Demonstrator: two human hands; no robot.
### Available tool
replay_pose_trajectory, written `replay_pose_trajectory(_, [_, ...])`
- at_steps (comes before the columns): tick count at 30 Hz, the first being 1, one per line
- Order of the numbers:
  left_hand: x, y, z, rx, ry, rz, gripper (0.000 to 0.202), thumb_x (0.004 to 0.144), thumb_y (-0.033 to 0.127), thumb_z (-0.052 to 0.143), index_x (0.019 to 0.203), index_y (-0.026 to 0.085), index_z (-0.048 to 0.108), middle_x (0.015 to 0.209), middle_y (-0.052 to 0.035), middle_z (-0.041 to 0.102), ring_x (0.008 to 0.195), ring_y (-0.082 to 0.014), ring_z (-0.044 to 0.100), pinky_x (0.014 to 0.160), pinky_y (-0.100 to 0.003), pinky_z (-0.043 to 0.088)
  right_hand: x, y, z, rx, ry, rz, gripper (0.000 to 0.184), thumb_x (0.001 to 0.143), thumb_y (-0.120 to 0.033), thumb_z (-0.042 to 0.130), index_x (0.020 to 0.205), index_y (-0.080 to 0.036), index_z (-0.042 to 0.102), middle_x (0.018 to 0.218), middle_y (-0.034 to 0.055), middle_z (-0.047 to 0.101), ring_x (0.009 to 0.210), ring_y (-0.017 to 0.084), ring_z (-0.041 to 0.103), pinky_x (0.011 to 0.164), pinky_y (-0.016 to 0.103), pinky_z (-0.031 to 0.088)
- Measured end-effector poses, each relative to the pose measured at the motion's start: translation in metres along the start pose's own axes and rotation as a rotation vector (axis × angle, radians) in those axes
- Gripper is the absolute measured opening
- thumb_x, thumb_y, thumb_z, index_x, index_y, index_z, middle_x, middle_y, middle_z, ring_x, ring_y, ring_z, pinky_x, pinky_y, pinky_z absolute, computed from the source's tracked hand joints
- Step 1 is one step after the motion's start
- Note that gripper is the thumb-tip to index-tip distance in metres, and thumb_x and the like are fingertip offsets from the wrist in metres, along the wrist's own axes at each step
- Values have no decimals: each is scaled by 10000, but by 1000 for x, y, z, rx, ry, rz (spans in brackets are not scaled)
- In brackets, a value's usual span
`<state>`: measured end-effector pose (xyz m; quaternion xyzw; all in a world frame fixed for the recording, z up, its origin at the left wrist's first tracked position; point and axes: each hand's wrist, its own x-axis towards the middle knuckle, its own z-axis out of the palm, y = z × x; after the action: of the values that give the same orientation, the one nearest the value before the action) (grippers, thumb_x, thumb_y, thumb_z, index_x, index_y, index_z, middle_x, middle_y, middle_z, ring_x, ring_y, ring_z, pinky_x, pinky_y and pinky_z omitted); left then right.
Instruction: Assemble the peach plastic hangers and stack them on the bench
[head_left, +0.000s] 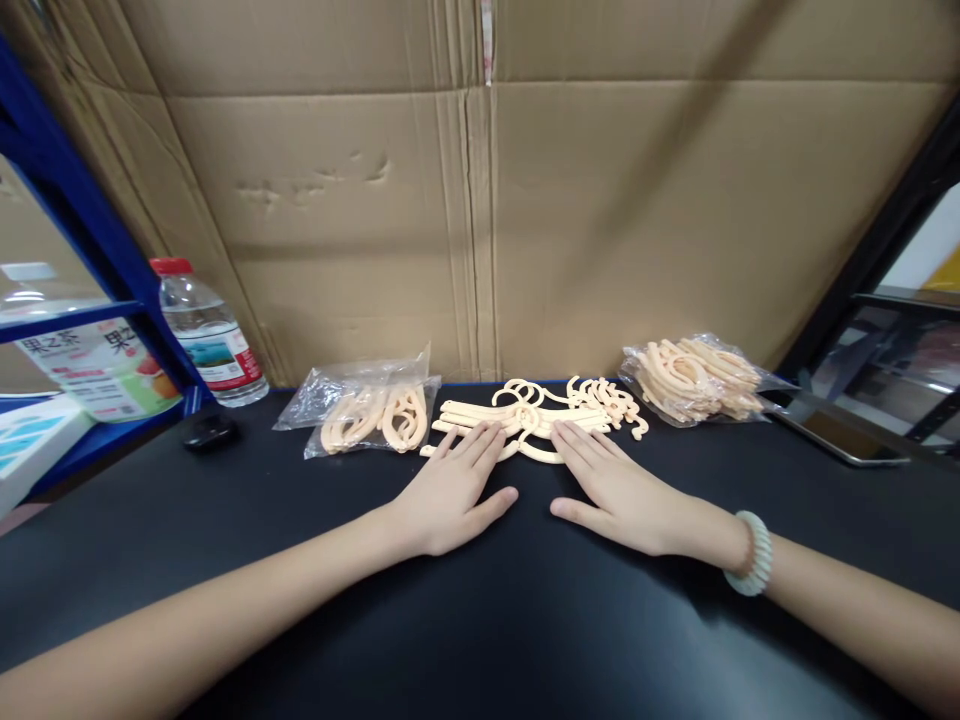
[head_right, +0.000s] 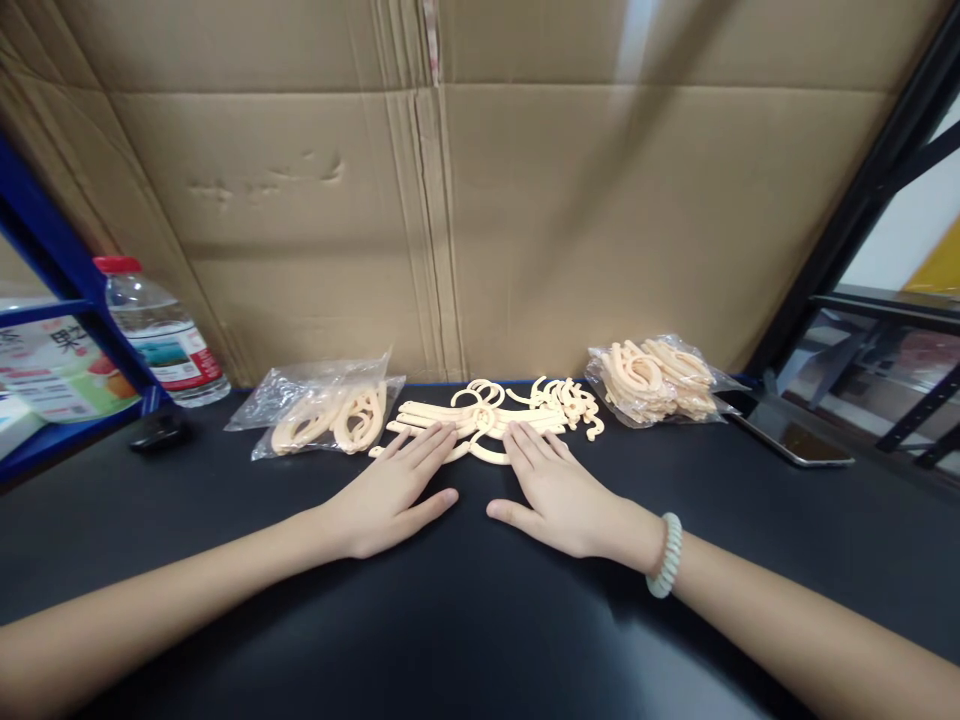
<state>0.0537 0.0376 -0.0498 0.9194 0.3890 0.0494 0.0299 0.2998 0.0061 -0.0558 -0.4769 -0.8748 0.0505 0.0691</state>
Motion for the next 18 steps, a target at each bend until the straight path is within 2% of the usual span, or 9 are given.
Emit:
replay_pose_trajectory(5, [1, -4, 3, -43, 115, 9, 652, 972, 475, 375, 1483, 91, 248, 1544, -174, 239, 1440, -307, 192, 1150, -545, 198, 6, 4, 4, -4, 75, -37, 845, 933, -650, 319, 1504, -36, 217, 1558, 201, 149, 1446, 324, 126, 1161, 529, 207])
replay_pose_trajectory(8, [-1, -4, 4, -46, 246, 65, 575, 947, 383, 461, 1446, 130, 327, 1504, -154, 358, 1401, -300, 299, 1135, -537, 247, 8, 13, 0, -76, 225, -89, 678, 963, -540, 370, 1491, -120, 299, 1533, 173, 294, 1434, 321, 211, 1140, 581, 214])
replay_pose_trajectory(10, [-3, -3, 2, -30, 334, 89, 489, 912, 295, 515, 1373, 158, 426, 1418, -132, 477, 1320, -297, 407, 1094, -520, 316, 8, 29, -7, -121, 377, -88, 501, 972, -407, 407, 1419, -180, 432, 1441, 151, 461, 1366, 329, 358, 1094, 610, 278])
replay_pose_trajectory(13, [-6, -1, 1, -19, 383, 76, 354, 873, 206, 539, 1223, 158, 539, 1248, -113, 591, 1159, -287, 517, 982, -478, 416, 4, 67, -18, -106, 537, -48, 337, 955, -261, 409, 1209, -180, 614, 1166, 149, 647, 1090, 306, 584, 936, 532, 463])
replay_pose_trajectory(15, [-7, 0, 1, -29, 375, 51, 295, 865, 189, 543, 1158, 162, 568, 1183, -104, 612, 1106, -285, 536, 933, -465, 439, 1, 92, -21, -73, 561, -27, 311, 947, -255, 417, 1145, -164, 640, 1027, 141, 669, 963, 291, 618, 858, 490, 507])
replay_pose_trajectory(18, [-7, -1, 3, -50, 371, 23, 270, 859, 187, 555, 1127, 166, 579, 1155, -98, 616, 1094, -286, 537, 916, -459, 444, -1, 116, -20, -46, 547, -26, 293, 943, -266, 437, 1124, -169, 646, 1002, 121, 666, 936, 279, 623, 834, 469, 516])
